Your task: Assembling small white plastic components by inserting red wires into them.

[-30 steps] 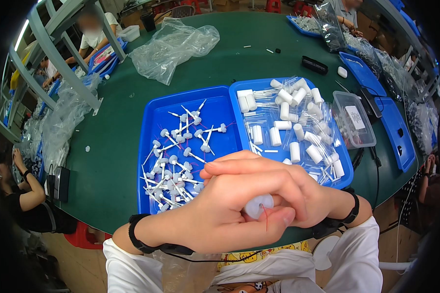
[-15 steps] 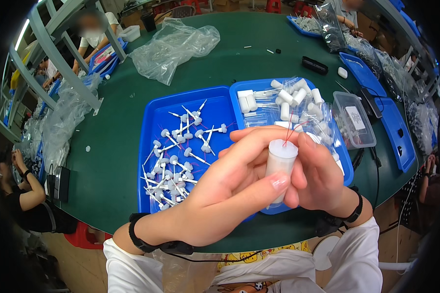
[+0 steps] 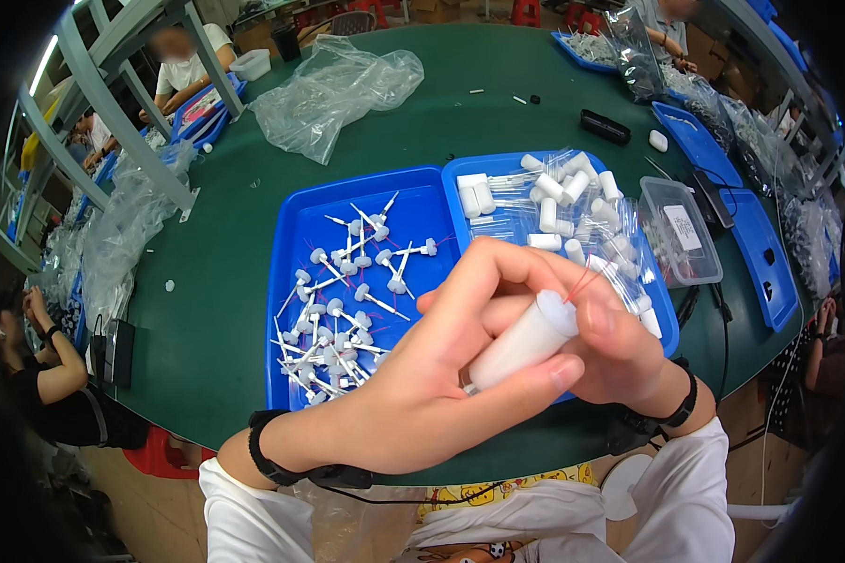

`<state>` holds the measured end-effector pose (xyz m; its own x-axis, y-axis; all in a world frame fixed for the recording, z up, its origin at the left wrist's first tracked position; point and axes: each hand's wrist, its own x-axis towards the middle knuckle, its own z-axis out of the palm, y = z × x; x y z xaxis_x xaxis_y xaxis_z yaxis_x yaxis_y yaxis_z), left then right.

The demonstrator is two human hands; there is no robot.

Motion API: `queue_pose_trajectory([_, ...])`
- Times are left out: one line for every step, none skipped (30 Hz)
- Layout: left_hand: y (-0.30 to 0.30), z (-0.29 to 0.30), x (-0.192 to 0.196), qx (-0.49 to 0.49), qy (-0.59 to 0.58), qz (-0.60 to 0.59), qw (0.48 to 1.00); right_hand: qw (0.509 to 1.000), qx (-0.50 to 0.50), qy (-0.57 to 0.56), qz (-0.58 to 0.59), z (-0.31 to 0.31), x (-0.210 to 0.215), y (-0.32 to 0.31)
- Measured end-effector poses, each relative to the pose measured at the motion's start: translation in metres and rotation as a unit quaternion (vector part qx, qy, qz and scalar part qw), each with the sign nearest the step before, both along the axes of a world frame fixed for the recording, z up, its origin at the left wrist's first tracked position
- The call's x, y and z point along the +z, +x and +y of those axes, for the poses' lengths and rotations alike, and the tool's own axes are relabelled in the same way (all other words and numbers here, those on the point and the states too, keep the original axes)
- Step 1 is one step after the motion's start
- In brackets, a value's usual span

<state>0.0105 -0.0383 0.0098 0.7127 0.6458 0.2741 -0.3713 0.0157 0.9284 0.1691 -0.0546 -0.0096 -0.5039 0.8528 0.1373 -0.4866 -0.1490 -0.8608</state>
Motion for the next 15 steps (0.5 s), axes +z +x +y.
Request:
queue_pose_trajectory([0.001,-0.001,0.001,0.014,-0.004,0.014,1.0,1.0,0.008,0.009,-0.012,0.0,0.0,0.0])
queue_pose_trajectory([0.001,-0.002,0.0,0.013,-0.004,0.014,1.0,1.0,0.007,0.009,-0.012,0.0,0.0,0.0])
queue_pose_trajectory([0.001,-0.002,-0.001,0.01,0.003,0.02,1.0,1.0,0.023,0.001,0.002,-0.001,-0.003,-0.001])
queue_pose_trajectory([0.001,-0.002,-0.003,0.007,0.01,0.026,1.0,0.999,0.039,-0.007,0.016,0.0,-0.005,-0.002])
queue_pose_trajectory([0.001,-0.001,-0.006,0.007,0.01,0.026,1.0,0.999,0.039,-0.007,0.016,0.001,-0.007,-0.002])
queue_pose_trajectory([0.002,0.0,-0.01,0.011,0.066,0.028,0.997,0.999,0.05,0.015,-0.012,0.003,-0.009,-0.002])
queue_pose_trajectory([0.002,0.001,-0.009,0.016,0.122,0.03,0.992,0.997,0.061,0.037,-0.04,0.004,-0.01,-0.003])
queue_pose_trajectory([-0.001,-0.001,-0.004,0.016,0.122,0.031,0.992,0.997,0.062,0.038,-0.04,0.003,-0.005,-0.002])
queue_pose_trajectory([-0.005,-0.003,0.004,-0.015,0.122,0.089,0.988,0.993,0.102,-0.001,-0.053,0.0,0.003,-0.002])
queue_pose_trajectory([-0.008,-0.003,0.01,-0.048,0.12,0.147,0.981,0.987,0.141,-0.041,-0.065,-0.001,0.008,-0.001])
queue_pose_trajectory([-0.009,-0.002,0.009,-0.048,0.12,0.148,0.981,0.987,0.142,-0.041,-0.064,-0.003,0.002,-0.004])
queue_pose_trajectory([-0.009,0.0,0.006,-0.053,0.143,0.162,0.975,0.991,0.134,-0.025,-0.017,-0.005,-0.009,-0.01])
queue_pose_trajectory([-0.009,0.002,0.004,-0.061,0.168,0.173,0.968,0.992,0.122,-0.008,0.027,-0.008,-0.014,-0.012])
queue_pose_trajectory([-0.008,0.003,0.002,-0.063,0.169,0.171,0.969,0.988,0.151,-0.021,0.035,-0.006,-0.013,-0.011])
queue_pose_trajectory([-0.007,0.004,0.0,-0.047,0.182,0.162,0.969,0.988,0.149,-0.021,0.033,-0.004,-0.015,-0.011])
